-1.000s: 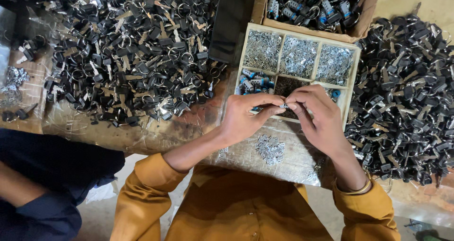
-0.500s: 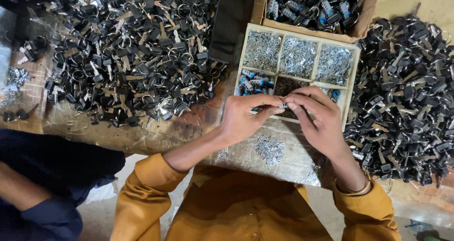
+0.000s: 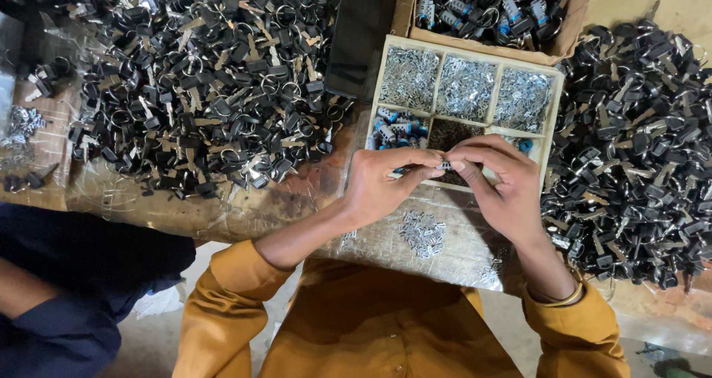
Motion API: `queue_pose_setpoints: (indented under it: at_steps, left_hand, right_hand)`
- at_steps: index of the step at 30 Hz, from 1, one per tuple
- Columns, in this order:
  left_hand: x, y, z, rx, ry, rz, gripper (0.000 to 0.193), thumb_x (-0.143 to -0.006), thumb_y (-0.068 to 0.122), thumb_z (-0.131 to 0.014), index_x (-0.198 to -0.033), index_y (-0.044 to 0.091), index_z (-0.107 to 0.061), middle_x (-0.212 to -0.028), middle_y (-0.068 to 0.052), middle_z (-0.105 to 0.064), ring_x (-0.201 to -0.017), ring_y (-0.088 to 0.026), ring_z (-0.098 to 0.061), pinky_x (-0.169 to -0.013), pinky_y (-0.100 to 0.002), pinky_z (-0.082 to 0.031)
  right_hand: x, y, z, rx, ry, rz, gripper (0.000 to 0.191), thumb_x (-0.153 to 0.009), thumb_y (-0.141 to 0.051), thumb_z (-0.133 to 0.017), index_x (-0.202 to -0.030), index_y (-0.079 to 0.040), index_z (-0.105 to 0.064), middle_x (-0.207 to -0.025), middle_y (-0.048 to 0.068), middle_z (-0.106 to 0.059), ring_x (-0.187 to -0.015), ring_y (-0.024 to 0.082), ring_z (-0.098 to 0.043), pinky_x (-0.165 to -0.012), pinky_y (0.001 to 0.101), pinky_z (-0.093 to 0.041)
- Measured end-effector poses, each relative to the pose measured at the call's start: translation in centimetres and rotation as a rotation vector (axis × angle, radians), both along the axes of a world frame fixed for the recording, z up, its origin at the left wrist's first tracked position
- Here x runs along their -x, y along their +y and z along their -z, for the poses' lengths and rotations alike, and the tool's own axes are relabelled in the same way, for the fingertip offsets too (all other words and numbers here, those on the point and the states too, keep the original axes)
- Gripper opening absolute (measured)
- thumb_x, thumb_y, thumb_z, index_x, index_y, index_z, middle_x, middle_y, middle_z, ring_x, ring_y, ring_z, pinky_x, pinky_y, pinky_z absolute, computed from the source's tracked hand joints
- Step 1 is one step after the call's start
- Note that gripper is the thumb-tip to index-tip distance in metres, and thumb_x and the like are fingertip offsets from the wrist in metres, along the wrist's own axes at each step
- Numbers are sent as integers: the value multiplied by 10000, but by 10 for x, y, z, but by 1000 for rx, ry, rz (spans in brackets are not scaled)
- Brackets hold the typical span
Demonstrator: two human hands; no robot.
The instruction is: The person picks small blue-and-white cylindrical components and metal fittings from a compartment tray and assembles them together by hand, placing finished pieces into a box while large piles of similar keychain parts sit on the worktable.
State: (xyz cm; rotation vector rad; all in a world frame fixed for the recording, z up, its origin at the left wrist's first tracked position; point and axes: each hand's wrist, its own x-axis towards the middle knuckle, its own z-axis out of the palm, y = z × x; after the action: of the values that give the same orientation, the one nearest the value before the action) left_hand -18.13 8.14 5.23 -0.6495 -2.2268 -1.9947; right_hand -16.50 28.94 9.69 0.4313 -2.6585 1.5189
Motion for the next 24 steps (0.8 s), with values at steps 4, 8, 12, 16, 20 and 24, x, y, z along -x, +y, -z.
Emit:
queue_pose_setpoints:
  at_steps: [4, 8, 12, 16, 20, 24]
  left_hand:
    - [0, 1, 2, -8, -3, -2, 170, -883, 9, -816, -1043, 28, -763, -1069, -94, -787, -964, -183, -797, -841, -278, -658]
    - [0, 1, 3, 13, 6, -8, 175, -876, 12, -823, -1041, 29, -770, -1067, -97, -787, -969, -186, -796, -840, -281, -656]
    - [-1, 1, 3, 13, 5, -17, 176, -877, -1, -816, -1044, 33, -771, -1077, -99, -788, -977, -189, -798, -848, -283, -659]
    - [-1, 0, 4, -12, -5, 10, 179, -879, -4, -816, -1048, 33, -769, -1078, -96, -788, -975, -183, -797, -841, -276, -662]
    - [0, 0, 4, -25, -4, -7, 184, -881, -6, -816, -1056, 27, -768, -1081, -102, -783, -988, -185, -793, -864, -282, -663]
    - [-1, 0, 2, -18, -13, -14, 176, -882, -6, -813, -1051, 20, -769, -1078, -108, -786, -985, -186, -793, -861, -283, -659]
  right_hand:
    - [0, 1, -5, -33, 35, -13, 152, -952, 5, -747, -1095, -45, -753, -1092, 80, -724, -965, 178, -716, -836, 282, -574]
    - [0, -2, -2, -61, 41, 63, 161, -940, 9, -768, -1091, -44, -762, -1074, 82, -725, -915, 179, -715, -775, 272, -569]
    - [0, 1, 0, -56, 92, 1, 170, -939, 33, -759, -1089, -47, -765, -1088, 78, -722, -923, 174, -715, -777, 261, -575]
    - [1, 3, 1, -26, 102, -86, 212, -937, 61, -729, -1126, -31, -759, -1120, 88, -708, -964, 175, -707, -806, 270, -574]
    - [0, 0, 3, -8, 62, 19, 205, -916, 37, -776, -1101, -48, -758, -1098, 85, -714, -954, 164, -702, -802, 267, -565]
    - [-1, 1, 3, -34, 29, 37, 163, -933, 42, -759, -1079, -29, -743, -1071, 86, -712, -925, 153, -686, -791, 261, -543]
